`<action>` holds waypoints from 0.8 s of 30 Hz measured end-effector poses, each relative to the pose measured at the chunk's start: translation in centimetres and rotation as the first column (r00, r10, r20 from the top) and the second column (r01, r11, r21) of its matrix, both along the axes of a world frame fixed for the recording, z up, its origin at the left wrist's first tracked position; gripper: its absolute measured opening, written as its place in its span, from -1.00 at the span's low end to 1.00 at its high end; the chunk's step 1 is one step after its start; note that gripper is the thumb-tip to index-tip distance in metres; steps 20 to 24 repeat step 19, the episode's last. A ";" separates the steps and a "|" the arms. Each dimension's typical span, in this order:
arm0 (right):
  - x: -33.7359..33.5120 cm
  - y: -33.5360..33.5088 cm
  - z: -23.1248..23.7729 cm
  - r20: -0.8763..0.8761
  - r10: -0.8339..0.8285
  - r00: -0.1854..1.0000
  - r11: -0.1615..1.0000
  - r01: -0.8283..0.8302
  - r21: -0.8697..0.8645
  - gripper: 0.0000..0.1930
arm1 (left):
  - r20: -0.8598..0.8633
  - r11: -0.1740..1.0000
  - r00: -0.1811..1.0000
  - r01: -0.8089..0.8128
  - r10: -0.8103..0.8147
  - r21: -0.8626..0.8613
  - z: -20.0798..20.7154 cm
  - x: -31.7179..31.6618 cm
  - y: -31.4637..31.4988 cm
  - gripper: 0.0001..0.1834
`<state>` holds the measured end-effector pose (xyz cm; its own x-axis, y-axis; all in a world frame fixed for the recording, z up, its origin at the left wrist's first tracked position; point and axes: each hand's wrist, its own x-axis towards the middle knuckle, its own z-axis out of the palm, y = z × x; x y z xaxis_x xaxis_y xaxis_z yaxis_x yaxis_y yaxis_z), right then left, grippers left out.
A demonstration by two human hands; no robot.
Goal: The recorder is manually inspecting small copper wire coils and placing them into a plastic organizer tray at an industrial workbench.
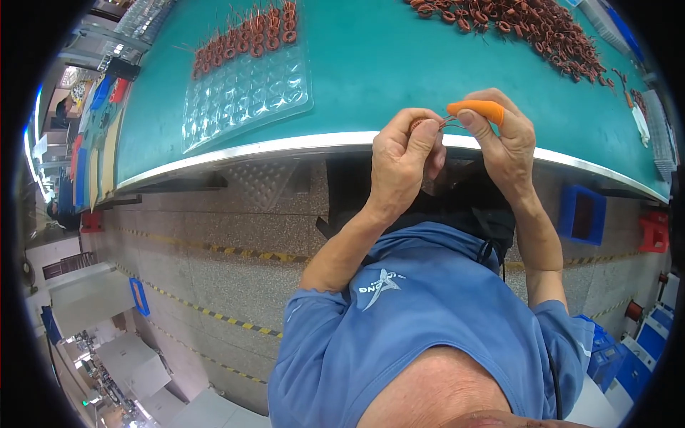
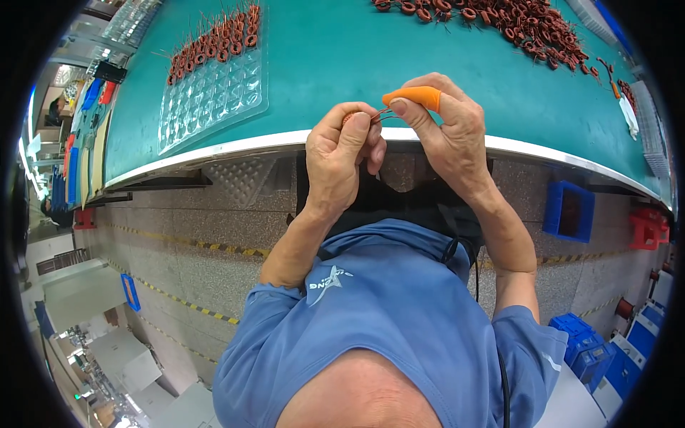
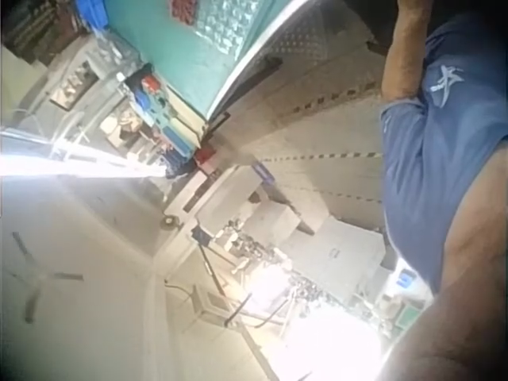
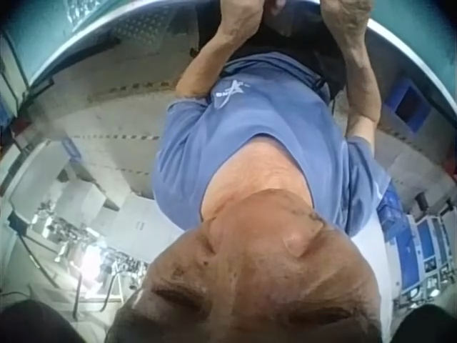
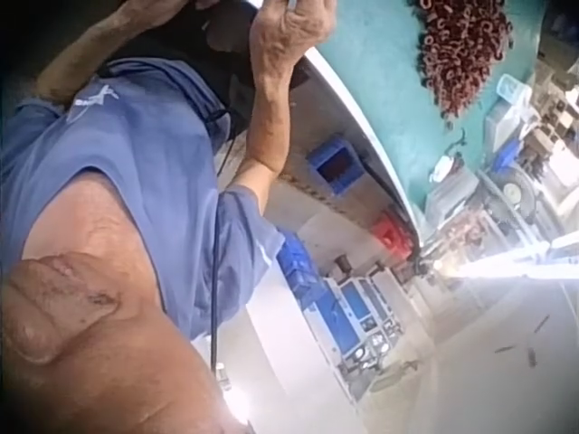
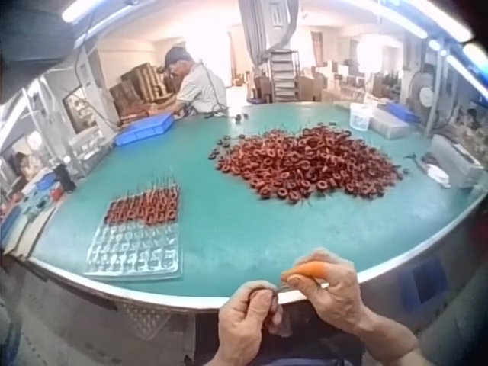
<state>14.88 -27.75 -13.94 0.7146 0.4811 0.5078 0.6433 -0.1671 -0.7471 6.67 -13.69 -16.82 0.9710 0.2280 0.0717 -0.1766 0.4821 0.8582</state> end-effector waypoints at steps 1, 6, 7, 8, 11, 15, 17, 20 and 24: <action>-0.3 0.2 -0.1 0.025 -0.028 0.999 1.000 0.028 0.005 -0.87 | -0.022 0.999 1.000 0.005 -0.005 0.033 -0.1 0.0 0.2 -0.76; -0.6 0.1 -0.5 -0.044 -0.039 0.998 0.999 0.039 -0.012 -0.75 | -0.008 0.996 1.000 -0.013 0.013 0.083 -0.1 -0.1 1.2 -0.78; -0.6 -0.4 -0.6 -0.113 -0.019 0.993 1.000 0.019 -0.003 -0.71 | -0.004 0.998 0.999 -0.033 0.033 0.061 0.0 -0.2 1.2 -0.77; -0.6 -1.1 -0.9 -0.181 0.001 0.983 1.000 0.000 0.007 -0.67 | 0.001 0.998 0.999 -0.032 0.032 0.063 0.1 -0.2 1.4 -0.77; -0.8 -1.9 -1.5 -0.276 0.050 0.960 0.998 -0.058 -0.019 -0.67 | 0.033 0.999 0.999 0.011 -0.013 0.044 0.0 -0.5 1.8 -0.77; -1.2 -1.5 -2.2 -0.303 0.054 0.951 0.997 -0.070 -0.041 -0.71 | 0.041 0.969 0.997 0.050 -0.062 0.242 0.2 -0.9 1.7 -0.71; -1.1 -1.3 -2.2 -0.272 0.054 0.961 0.996 -0.073 -0.060 -0.74 | 0.010 0.948 0.995 0.092 -0.100 0.303 0.2 -0.9 1.8 -0.65; -0.7 -1.3 -2.5 -0.161 0.067 0.985 0.992 -0.084 -0.099 -0.75 | -0.006 0.928 0.989 0.143 -0.150 0.343 0.0 -0.9 2.0 -0.60; -0.7 -1.3 -2.5 -0.161 0.067 0.985 0.992 -0.084 -0.099 -0.75 | -0.006 0.928 0.989 0.143 -0.150 0.343 0.0 -0.9 2.0 -0.60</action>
